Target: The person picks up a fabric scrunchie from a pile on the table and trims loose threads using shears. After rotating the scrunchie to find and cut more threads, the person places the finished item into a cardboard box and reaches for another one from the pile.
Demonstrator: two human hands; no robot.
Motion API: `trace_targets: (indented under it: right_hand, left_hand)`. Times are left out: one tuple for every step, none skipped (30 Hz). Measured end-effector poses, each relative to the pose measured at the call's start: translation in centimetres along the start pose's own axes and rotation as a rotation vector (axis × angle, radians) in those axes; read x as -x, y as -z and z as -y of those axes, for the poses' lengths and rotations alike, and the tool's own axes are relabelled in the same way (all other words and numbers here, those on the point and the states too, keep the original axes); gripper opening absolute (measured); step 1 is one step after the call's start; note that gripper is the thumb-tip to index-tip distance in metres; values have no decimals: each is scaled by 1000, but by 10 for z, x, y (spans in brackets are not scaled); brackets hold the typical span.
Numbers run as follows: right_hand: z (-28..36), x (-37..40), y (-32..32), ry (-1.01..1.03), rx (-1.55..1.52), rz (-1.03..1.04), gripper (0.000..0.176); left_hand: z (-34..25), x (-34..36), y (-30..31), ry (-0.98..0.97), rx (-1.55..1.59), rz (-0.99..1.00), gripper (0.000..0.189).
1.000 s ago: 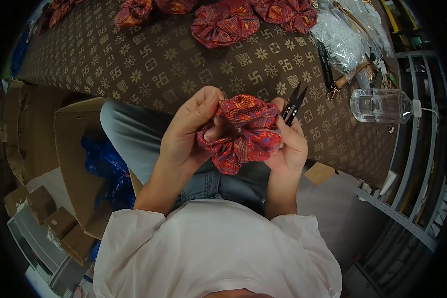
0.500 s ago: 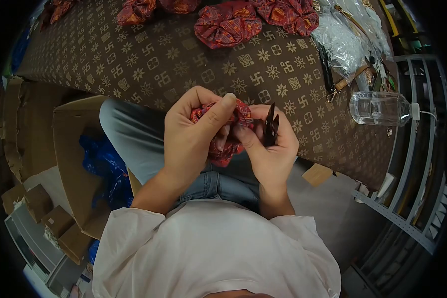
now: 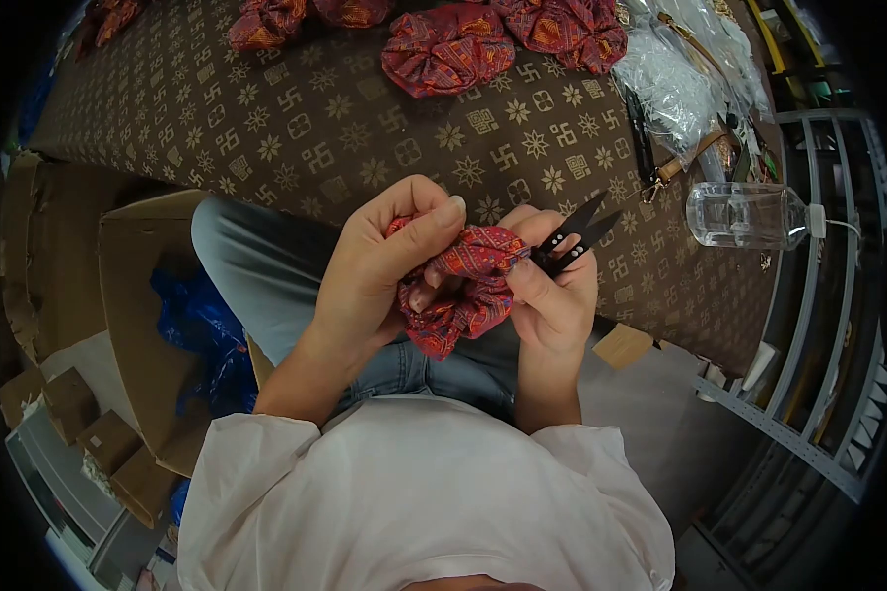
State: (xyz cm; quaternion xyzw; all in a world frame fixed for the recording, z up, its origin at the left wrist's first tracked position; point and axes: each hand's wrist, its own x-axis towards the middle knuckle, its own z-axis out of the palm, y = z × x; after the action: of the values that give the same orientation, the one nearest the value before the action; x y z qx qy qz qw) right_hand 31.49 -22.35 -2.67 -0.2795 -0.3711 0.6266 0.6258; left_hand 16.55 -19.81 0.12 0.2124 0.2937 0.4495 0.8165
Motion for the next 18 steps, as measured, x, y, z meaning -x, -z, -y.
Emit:
trace_targets:
  right_hand:
    - [0,0,1,0,1,0,12]
    - [1,0,3,41,87,4,12]
    - [2,0,5,83,175,7,12]
    - [3,0,5,85,178,6,12]
    - [4,0,6,129,232,-22,12]
    - [4,1,7,173,287,-50,12]
    - [4,2,7,174,289,-51,12]
    - [4,2,7,215,355,-41,11]
    - [3,3,8,256,419,-31,11]
    - [3,2,8,255,418,-29,11]
    - [3,2,8,288,453,-15,11]
    - [3,2,9,322,490,-3,11]
    - [3,1,9,322,492,-4,11]
    - [3,1,9,349,514,-28,11]
    - [3,0,9,376,537,-51,11]
    - [5,1,7,377,537,-50,11]
    - [7,3,3,317,481,-111,12]
    - [8,5,1,256,425,-171,13]
  left_hand:
    - [0,1,2,0,1,0,12]
    - [-1,2,5,-76,-101,26,12]
    - [-1,3,6,-152,-202,53,14]
    - [0,3,4,-151,-201,57,14]
    - [2,3,1,-258,-386,25,19]
    - [2,2,-2,-365,-572,-7,25]
    - [0,3,-1,-364,-570,-5,25]
    - [-4,4,2,-237,-567,34,28]
    - [-6,4,3,-111,-562,71,31]
    - [-5,4,3,-111,-562,69,31]
    - [-3,4,2,-157,-527,55,29]
    - [-1,3,1,-202,-490,42,28]
    - [1,3,1,-201,-489,44,28]
    - [3,3,2,-216,-454,18,27]
    - [4,4,1,-230,-419,-8,26]
    - [5,5,0,-232,-419,-7,26]
    - [5,6,-1,-247,-413,-23,26]
    - [5,6,-1,-262,-406,-39,25]
